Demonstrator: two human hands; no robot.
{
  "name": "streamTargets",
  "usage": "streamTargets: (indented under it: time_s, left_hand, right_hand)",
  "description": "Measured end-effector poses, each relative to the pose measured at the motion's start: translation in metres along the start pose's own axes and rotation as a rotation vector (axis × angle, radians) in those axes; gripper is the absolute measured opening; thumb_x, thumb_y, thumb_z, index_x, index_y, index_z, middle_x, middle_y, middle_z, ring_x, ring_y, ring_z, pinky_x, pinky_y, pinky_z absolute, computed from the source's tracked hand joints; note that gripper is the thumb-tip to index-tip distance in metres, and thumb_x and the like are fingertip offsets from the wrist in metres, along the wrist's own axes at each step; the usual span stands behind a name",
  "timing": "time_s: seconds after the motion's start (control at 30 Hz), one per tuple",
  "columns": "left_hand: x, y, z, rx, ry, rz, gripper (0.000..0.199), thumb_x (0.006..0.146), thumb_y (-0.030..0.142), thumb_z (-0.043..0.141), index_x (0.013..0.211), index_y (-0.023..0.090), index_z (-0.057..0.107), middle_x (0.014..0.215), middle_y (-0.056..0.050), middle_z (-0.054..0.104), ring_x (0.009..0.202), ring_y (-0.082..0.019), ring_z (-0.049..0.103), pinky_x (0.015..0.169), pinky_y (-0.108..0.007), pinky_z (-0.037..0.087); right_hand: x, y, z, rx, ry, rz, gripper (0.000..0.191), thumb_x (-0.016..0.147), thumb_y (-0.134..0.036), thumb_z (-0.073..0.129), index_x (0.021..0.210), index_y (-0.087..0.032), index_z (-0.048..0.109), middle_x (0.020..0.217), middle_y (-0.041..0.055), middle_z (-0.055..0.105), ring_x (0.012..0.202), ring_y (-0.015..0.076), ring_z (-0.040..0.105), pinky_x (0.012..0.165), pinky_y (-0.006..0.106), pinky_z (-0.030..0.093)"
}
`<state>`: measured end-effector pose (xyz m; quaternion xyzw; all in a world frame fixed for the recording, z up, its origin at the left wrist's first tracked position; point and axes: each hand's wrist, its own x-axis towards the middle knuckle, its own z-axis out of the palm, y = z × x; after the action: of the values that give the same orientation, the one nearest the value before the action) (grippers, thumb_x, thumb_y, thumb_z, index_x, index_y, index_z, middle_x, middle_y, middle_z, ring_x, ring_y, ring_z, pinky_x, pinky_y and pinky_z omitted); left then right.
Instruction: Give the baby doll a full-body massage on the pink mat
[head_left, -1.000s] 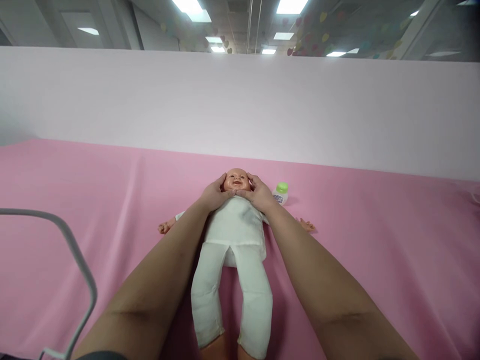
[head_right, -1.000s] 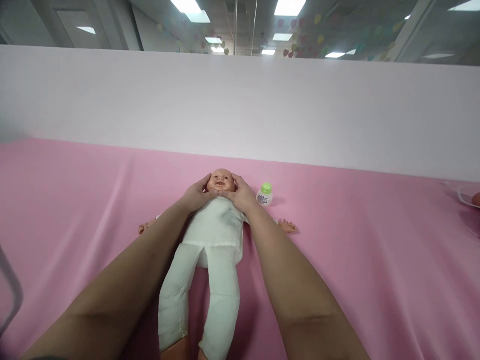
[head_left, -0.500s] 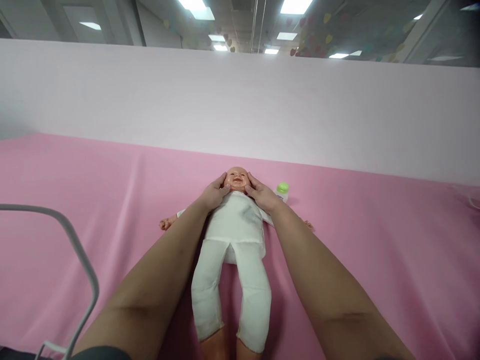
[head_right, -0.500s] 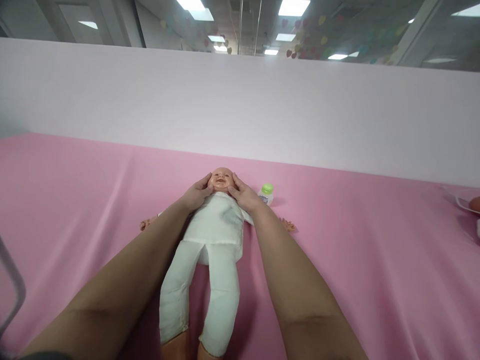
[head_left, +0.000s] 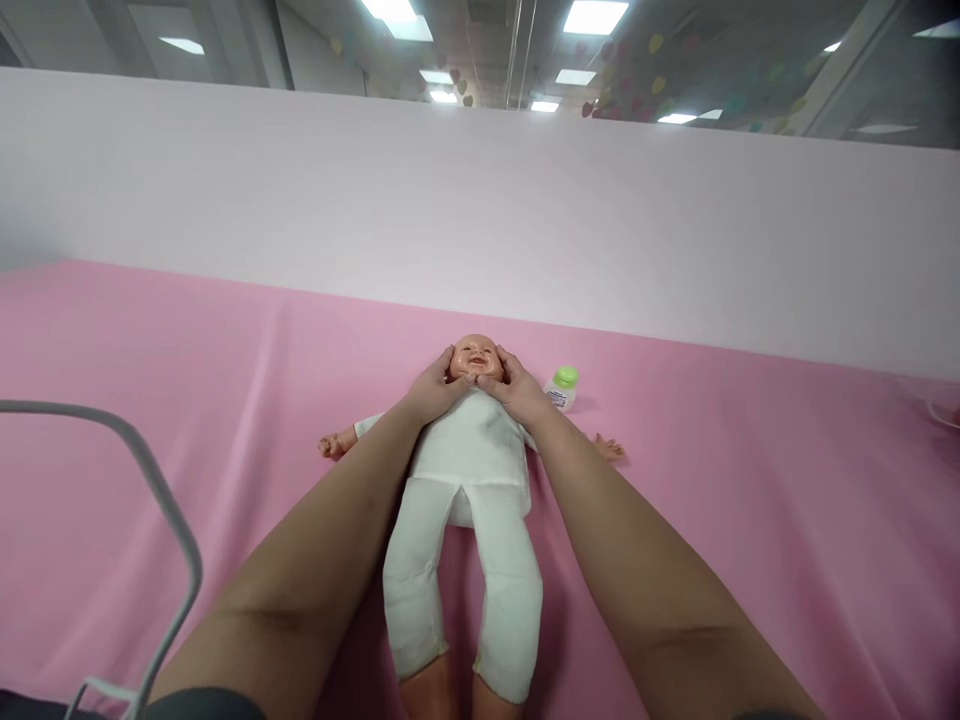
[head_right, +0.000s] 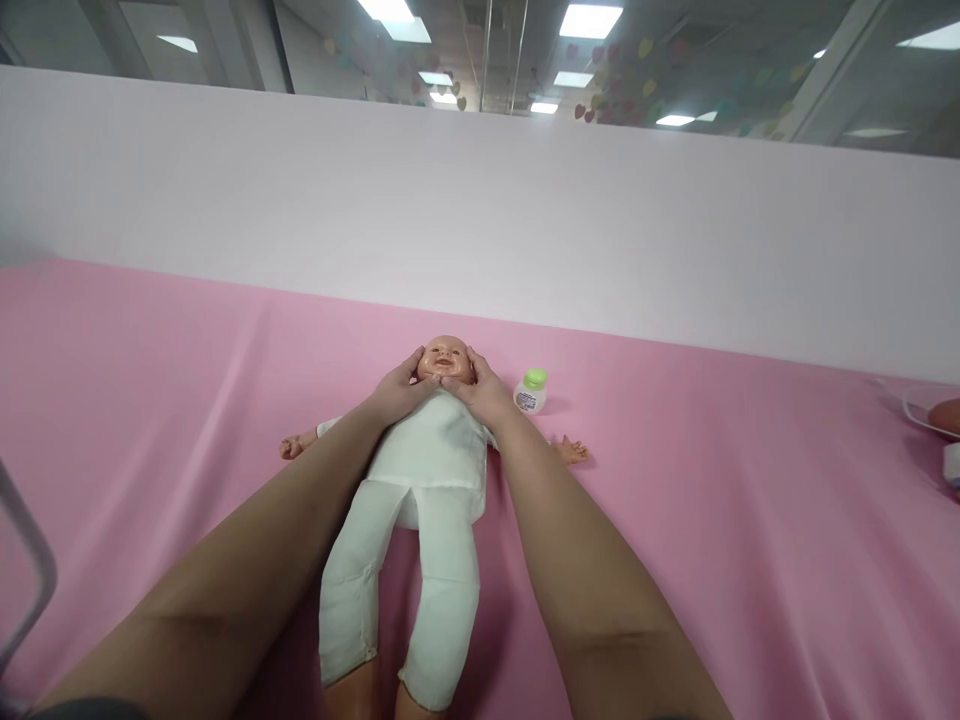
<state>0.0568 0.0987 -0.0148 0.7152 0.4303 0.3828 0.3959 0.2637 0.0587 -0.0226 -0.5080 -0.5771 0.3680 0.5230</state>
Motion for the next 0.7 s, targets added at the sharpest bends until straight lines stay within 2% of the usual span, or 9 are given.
streamTargets:
  time_s: [0.13, 0.37, 0.6, 0.7]
  left_hand:
    - [-0.006, 0.007, 0.002, 0.045, 0.024, 0.021, 0.104, 0.084, 0.062, 0.074, 0.167, 0.017, 0.031, 0.161, -0.014, 0.051, 0.143, -0.032, 0.055, 0.118, -0.040, 0.043]
    - [-0.004, 0.005, 0.004, 0.024, 0.041, 0.006, 0.096, 0.088, 0.053, 0.072, 0.166, 0.015, 0.032, 0.161, -0.013, 0.052, 0.144, -0.031, 0.053, 0.119, -0.039, 0.042]
    - [0.007, -0.010, 0.007, -0.114, 0.053, 0.010, 0.082, 0.095, 0.050, 0.062, 0.165, 0.015, 0.035, 0.166, -0.011, 0.044, 0.154, -0.026, 0.041, 0.126, -0.038, 0.031]
    - [0.012, -0.017, 0.010, -0.192, 0.066, 0.014, 0.078, 0.098, 0.051, 0.058, 0.164, 0.015, 0.037, 0.164, -0.011, 0.046, 0.152, -0.025, 0.045, 0.124, -0.038, 0.035]
  right_hand:
    - [0.002, 0.004, 0.008, 0.051, 0.079, 0.008, 0.109, 0.069, -0.056, 0.092, 0.161, -0.028, 0.042, 0.160, 0.0073, 0.052, 0.142, 0.0286, 0.055, 0.122, 0.045, 0.042]
    - [0.002, 0.003, 0.007, 0.152, 0.055, 0.006, 0.109, 0.067, -0.050, 0.094, 0.160, -0.023, 0.044, 0.159, 0.0091, 0.053, 0.143, 0.0285, 0.054, 0.122, 0.044, 0.042]
    - [-0.003, -0.006, 0.001, 0.200, -0.035, 0.009, 0.093, 0.079, -0.061, 0.083, 0.159, -0.028, 0.047, 0.159, 0.0028, 0.053, 0.148, 0.0271, 0.050, 0.125, 0.044, 0.038]
    - [-0.004, -0.007, 0.000, 0.230, -0.089, 0.047, 0.086, 0.087, -0.064, 0.074, 0.160, -0.032, 0.043, 0.159, 0.0005, 0.054, 0.145, 0.0257, 0.053, 0.122, 0.045, 0.042]
